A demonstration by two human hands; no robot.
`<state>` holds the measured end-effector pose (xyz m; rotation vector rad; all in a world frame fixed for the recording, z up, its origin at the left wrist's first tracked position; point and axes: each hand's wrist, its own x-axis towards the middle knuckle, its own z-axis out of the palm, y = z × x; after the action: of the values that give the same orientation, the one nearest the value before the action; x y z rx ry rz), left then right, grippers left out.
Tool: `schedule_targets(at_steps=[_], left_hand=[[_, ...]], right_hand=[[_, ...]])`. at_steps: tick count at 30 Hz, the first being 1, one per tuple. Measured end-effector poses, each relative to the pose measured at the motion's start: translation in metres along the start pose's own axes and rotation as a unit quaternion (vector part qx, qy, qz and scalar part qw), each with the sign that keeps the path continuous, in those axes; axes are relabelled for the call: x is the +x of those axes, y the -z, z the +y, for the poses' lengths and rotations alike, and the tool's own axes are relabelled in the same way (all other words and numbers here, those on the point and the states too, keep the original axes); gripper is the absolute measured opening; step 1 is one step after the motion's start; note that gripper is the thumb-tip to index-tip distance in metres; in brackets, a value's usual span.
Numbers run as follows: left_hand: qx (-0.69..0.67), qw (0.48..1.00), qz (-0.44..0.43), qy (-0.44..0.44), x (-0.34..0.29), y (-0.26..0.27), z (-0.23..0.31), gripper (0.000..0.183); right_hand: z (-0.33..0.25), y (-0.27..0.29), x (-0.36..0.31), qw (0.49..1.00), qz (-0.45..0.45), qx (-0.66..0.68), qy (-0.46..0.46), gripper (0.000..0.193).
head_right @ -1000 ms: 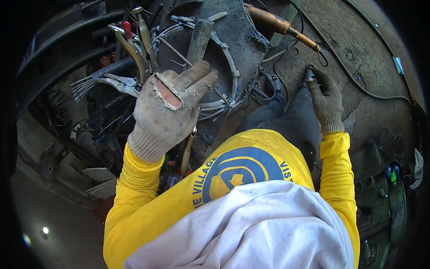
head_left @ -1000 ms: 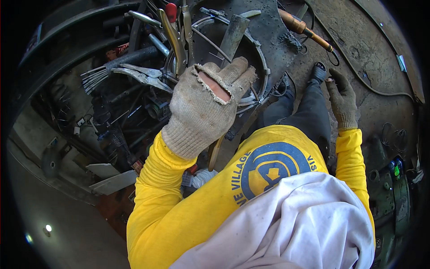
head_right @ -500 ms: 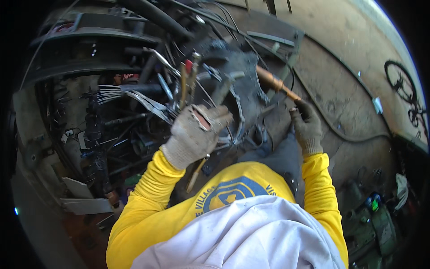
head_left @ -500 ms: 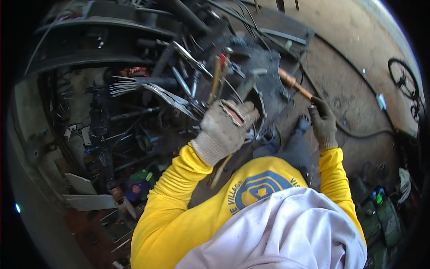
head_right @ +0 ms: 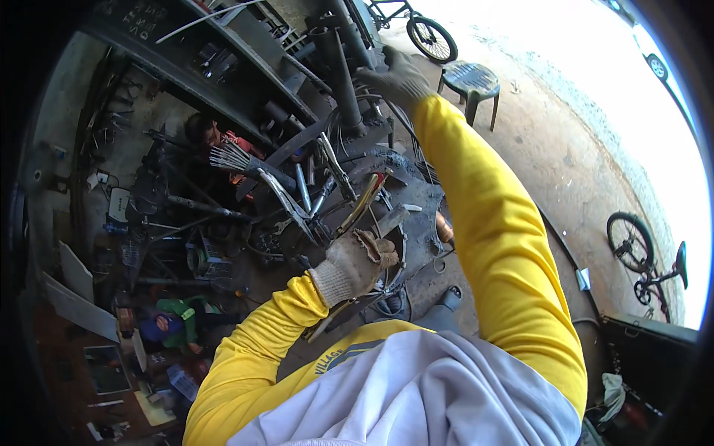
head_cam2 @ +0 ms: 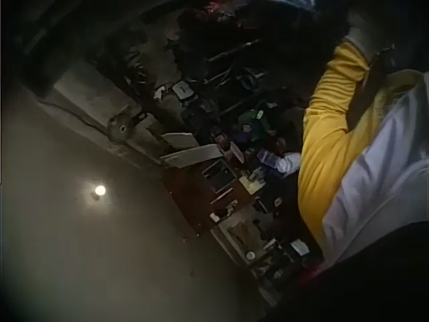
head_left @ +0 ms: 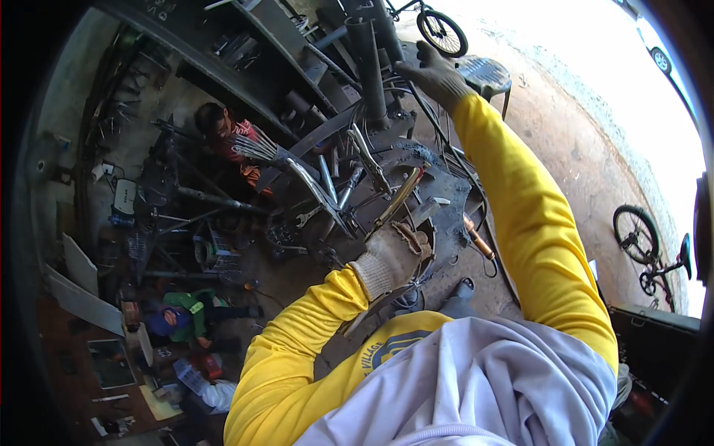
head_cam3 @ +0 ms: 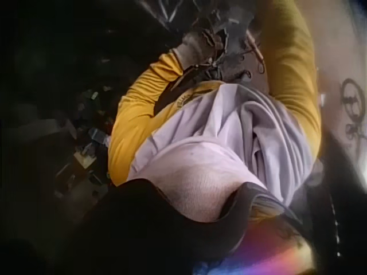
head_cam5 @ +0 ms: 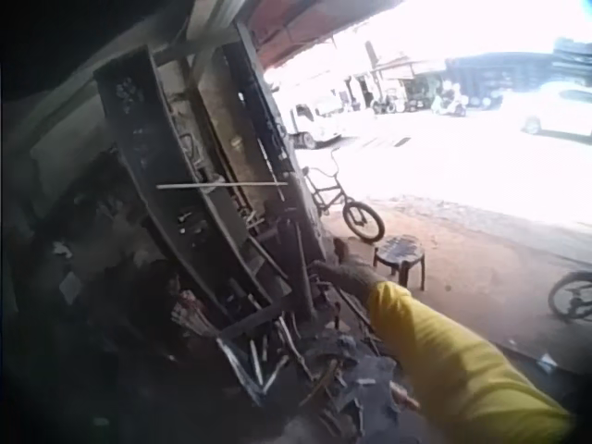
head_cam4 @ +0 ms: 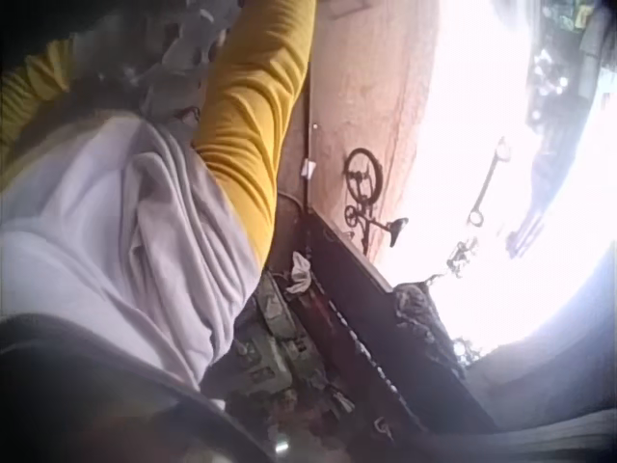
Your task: The person uses an angle grinder to smooth the edges of metal plates and uses a welding tool to join pieces of a metal frame together.
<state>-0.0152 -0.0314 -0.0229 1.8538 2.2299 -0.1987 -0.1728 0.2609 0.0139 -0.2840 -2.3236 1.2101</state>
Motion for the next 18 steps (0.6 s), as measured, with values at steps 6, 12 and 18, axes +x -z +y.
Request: schedule_targets(at_steps=[6, 12, 18], left_hand=[[-0.003, 0.999, 0.015, 0.033, 0.004, -0.01, 0.001, 0.023], [0.034, 0.996, -0.078, 0.014, -0.009, 0.003, -0.003, 0.03], [0.046, 0.994, -0.091, 0.031, -0.016, 0.012, -0.008, 0.03]], right_hand=[[-0.013, -0.023, 0.067, 0.995, -0.09, -0.038, -0.037, 0.063], [-0.042, -0.011, 0.09, 0.997, -0.073, -0.011, 0.009, 0.037], [-0.11, 0.106, 0.088, 0.923, 0.023, 0.38, 0.058, 0.016]])
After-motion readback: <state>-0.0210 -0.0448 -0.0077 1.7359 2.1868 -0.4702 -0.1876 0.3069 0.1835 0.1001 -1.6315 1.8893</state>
